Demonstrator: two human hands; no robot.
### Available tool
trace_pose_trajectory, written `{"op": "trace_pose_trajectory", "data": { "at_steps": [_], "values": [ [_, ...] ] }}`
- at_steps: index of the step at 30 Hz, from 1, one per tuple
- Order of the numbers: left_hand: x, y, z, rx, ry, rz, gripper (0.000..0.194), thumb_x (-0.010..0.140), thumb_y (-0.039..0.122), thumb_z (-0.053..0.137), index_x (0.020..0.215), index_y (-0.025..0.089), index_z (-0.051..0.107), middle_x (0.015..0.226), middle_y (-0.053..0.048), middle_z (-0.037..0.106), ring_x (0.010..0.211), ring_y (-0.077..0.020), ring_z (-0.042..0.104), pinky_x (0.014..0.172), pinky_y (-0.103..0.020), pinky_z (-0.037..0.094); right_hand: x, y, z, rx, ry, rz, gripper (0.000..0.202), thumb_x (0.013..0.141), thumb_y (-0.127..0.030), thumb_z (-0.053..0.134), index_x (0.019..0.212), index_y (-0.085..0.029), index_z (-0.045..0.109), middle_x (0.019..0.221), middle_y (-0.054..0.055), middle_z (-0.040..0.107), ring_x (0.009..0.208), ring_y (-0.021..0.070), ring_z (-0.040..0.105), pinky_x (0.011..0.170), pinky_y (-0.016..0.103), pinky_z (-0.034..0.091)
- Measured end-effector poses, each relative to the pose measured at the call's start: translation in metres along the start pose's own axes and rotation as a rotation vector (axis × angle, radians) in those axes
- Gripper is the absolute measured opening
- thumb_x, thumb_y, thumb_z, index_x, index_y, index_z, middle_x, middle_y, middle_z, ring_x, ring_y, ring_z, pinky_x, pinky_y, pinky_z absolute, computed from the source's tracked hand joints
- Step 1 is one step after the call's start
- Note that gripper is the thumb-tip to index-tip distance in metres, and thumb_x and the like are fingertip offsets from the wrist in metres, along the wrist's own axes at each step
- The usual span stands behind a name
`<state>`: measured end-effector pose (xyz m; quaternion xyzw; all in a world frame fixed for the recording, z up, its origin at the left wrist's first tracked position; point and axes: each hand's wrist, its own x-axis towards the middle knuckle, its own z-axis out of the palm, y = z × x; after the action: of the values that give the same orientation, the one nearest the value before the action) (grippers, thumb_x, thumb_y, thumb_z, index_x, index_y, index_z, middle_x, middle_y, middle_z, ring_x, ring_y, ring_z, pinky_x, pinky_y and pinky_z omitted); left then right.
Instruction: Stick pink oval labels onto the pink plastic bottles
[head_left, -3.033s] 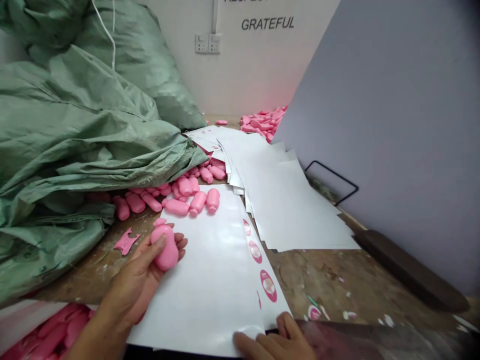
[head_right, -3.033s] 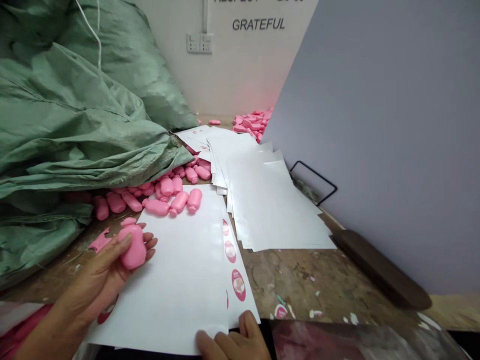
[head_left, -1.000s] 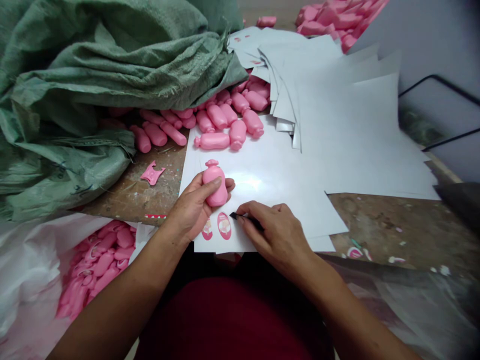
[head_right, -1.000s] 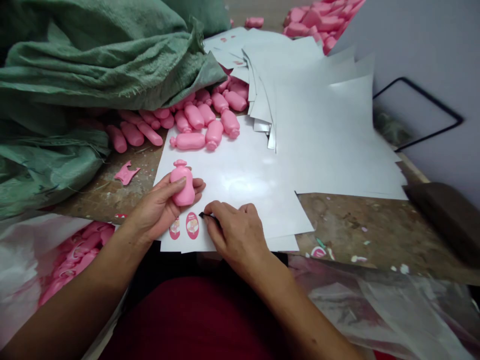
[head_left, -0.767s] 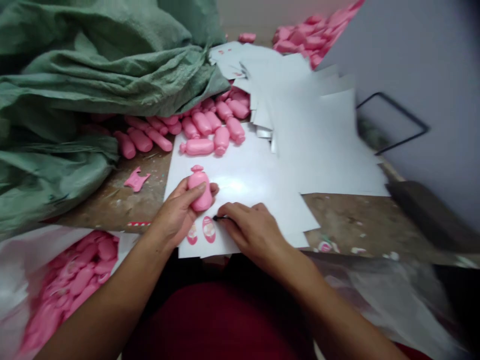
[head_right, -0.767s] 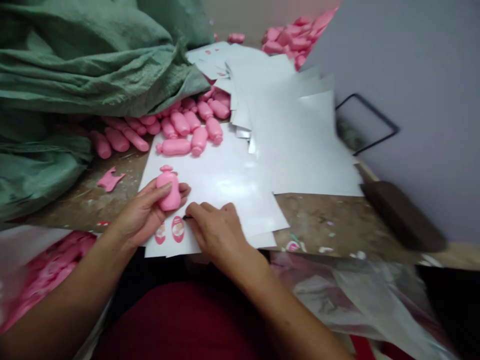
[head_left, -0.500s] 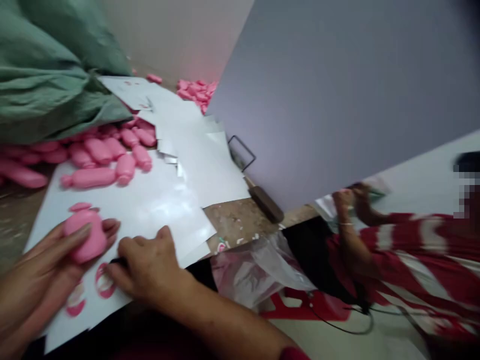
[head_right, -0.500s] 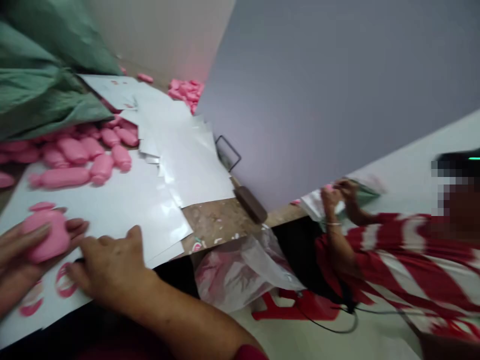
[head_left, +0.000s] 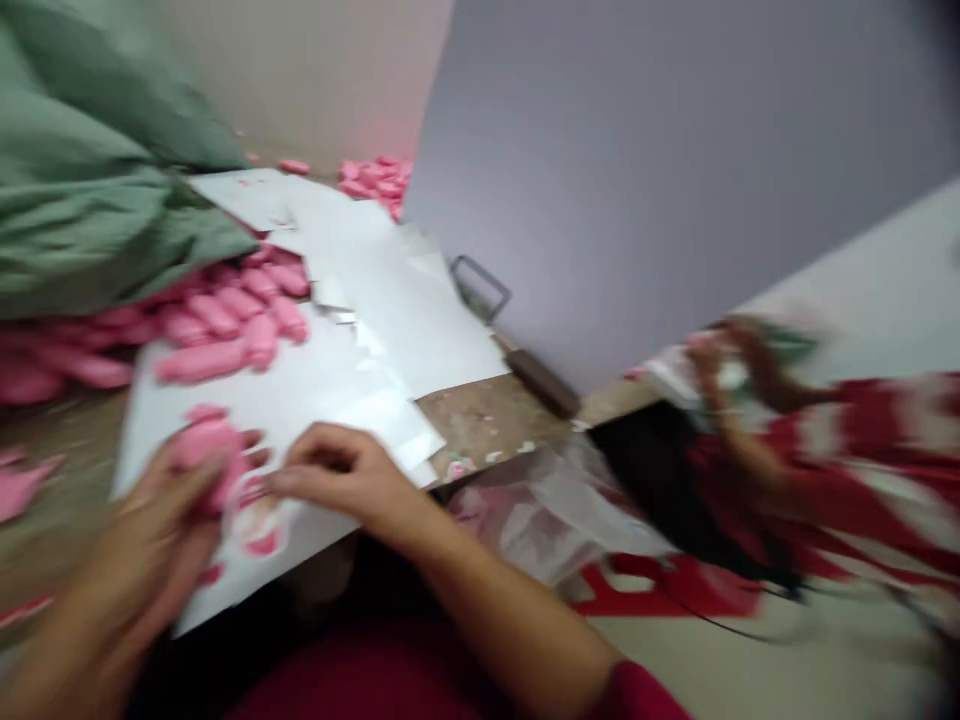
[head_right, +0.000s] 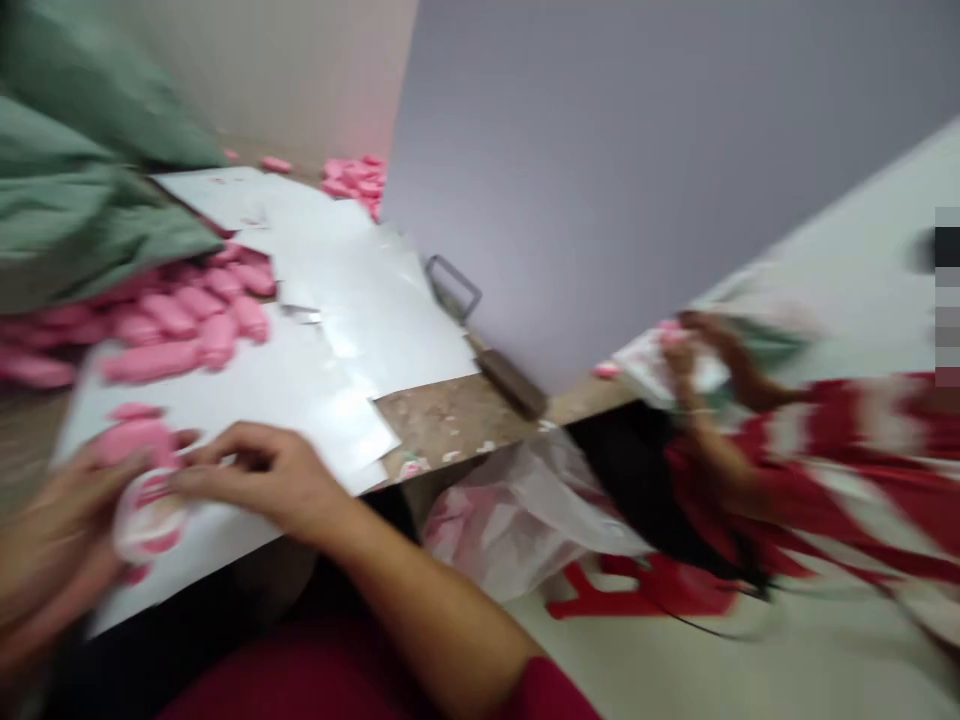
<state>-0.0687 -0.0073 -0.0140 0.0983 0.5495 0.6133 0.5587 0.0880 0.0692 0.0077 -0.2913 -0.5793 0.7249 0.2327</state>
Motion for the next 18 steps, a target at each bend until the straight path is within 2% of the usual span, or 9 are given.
{"op": "trace_pose_trajectory", "data": {
  "at_steps": [1,4,7,9,12,18],
  "values": [
    [-0.007,-0.002,0.006,-0.058,0.034,0.015,0.039,0.079,0.026,0.072,0.116,0.031,0.061,0.098,0.000,0.073,0.094,-0.0196,0.069,0.082,-0.028,0.058,-0.001,0.001,-0.001,-0.034,0.048,-0.023,0.012,0.079,-0.026,0.069,0.070,-0.023,0.062,0.068,-0.007,0.054,0.064,0.0096,0.048,0.063,0.023,0.039],
    [-0.017,-0.010,0.015,-0.198,-0.070,0.008,0.037,0.083,0.031,0.071,0.118,0.024,0.061,0.094,-0.003,0.071,0.088,-0.0187,0.069,0.084,-0.032,0.057,0.001,0.012,-0.006,-0.093,0.047,-0.009,0.019,0.076,-0.036,0.072,0.071,-0.022,0.062,0.064,-0.006,0.054,0.060,0.0101,0.046,0.060,0.024,0.039],
    [-0.022,-0.018,0.017,-0.282,-0.109,-0.047,0.030,0.092,0.042,0.059,0.114,0.021,0.062,0.088,-0.004,0.069,0.079,-0.0147,0.067,0.073,-0.025,0.055,0.003,0.020,-0.009,-0.099,0.026,0.049,0.025,0.075,-0.043,0.071,0.071,-0.021,0.061,0.065,-0.004,0.058,0.060,0.0107,0.047,0.057,0.024,0.038],
    [-0.027,-0.021,0.017,-0.308,-0.097,-0.080,0.034,0.096,0.047,0.051,0.113,0.020,0.062,0.086,-0.004,0.068,0.077,-0.0140,0.066,0.069,-0.023,0.054,0.000,0.021,-0.008,-0.125,0.019,0.081,0.027,0.075,-0.046,0.071,0.070,-0.021,0.062,0.065,-0.003,0.057,0.060,0.0113,0.047,0.055,0.024,0.037],
    [-0.032,-0.026,0.018,-0.313,-0.090,-0.078,0.040,0.097,0.052,0.046,0.115,0.020,0.062,0.088,-0.005,0.068,0.081,-0.0161,0.066,0.074,-0.027,0.054,-0.005,0.019,-0.006,-0.200,0.020,0.085,0.028,0.076,-0.048,0.069,0.071,-0.021,0.063,0.064,-0.002,0.056,0.060,0.0124,0.048,0.054,0.025,0.038],
    [-0.034,-0.031,0.020,-0.294,-0.081,-0.026,0.043,0.093,0.057,0.049,0.110,0.021,0.064,0.094,-0.006,0.067,0.093,-0.0193,0.066,0.082,-0.030,0.053,-0.006,0.022,-0.006,-0.294,0.038,0.063,0.027,0.079,-0.049,0.066,0.076,-0.021,0.066,0.068,-0.001,0.061,0.064,0.0141,0.053,0.056,0.026,0.039]
  ]
}}
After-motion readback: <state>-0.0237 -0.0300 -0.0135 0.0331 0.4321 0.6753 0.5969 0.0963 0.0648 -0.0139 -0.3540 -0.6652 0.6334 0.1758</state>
